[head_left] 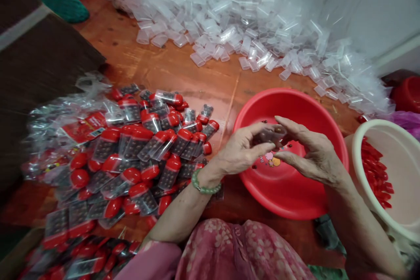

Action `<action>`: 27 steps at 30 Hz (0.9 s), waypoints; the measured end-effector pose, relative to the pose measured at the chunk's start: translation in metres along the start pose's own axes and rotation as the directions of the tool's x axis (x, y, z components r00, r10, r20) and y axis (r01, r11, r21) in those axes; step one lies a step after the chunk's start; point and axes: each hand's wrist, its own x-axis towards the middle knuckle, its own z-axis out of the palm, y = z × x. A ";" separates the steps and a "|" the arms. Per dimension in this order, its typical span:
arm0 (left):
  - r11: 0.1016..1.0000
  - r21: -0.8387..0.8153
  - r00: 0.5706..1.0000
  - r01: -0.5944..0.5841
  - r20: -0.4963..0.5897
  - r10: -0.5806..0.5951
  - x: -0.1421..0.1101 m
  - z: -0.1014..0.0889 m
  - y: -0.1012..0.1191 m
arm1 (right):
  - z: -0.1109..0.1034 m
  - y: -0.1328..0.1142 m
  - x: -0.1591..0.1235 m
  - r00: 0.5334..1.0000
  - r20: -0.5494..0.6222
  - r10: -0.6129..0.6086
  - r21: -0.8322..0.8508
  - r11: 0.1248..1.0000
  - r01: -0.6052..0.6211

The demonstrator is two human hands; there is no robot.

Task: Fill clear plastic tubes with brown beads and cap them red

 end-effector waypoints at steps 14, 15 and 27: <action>0.957 0.291 1.000 0.006 0.017 -0.011 0.005 0.004 0.012 | -0.016 0.004 -0.024 0.990 -0.092 0.111 0.083 0.991 -0.103; 0.958 0.285 1.000 0.016 0.007 -0.018 0.005 0.004 0.011 | -0.016 0.003 -0.023 0.990 -0.101 0.094 0.073 0.994 -0.087; 0.986 0.169 1.000 0.004 0.026 -0.008 0.009 0.008 0.013 | -0.007 -0.003 -0.007 0.991 -0.104 -0.081 0.020 0.996 0.084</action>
